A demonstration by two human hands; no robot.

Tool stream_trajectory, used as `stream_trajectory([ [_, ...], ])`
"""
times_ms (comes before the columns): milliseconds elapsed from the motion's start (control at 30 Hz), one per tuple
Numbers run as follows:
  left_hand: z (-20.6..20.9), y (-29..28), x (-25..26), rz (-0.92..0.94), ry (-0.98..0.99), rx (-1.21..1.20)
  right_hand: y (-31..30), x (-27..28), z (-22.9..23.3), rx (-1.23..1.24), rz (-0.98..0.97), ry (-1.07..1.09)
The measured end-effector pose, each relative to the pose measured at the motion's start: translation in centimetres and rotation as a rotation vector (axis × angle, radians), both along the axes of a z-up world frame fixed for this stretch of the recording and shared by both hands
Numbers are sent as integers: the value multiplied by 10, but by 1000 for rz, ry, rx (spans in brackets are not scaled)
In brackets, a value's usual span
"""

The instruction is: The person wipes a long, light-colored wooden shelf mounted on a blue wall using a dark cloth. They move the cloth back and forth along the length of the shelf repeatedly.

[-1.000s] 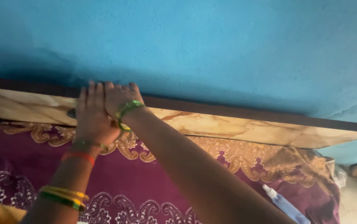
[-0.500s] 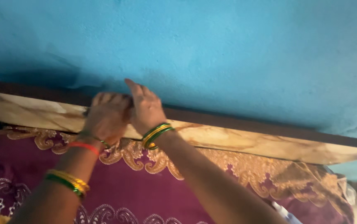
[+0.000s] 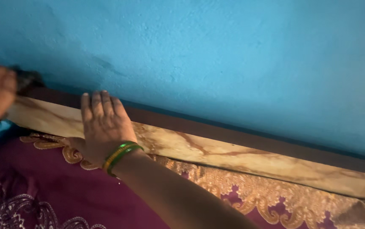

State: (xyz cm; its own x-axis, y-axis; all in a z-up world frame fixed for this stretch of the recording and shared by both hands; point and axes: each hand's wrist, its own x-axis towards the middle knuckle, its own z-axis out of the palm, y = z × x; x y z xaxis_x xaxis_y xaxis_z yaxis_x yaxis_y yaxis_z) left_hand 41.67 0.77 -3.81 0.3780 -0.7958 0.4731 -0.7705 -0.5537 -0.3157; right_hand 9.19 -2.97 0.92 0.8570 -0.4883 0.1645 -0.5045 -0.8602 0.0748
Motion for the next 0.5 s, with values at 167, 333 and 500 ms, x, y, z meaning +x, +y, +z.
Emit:
stream_trajectory([
  [167,-16,-24,23,245,100,-64,5,-6,13,-3,-20,10],
  [333,-27,-38,-2,365,126,-93,6,-2,12,19,-17,134],
  [500,1,-33,-37,469,89,-53,4,5,2,53,-57,15],
])
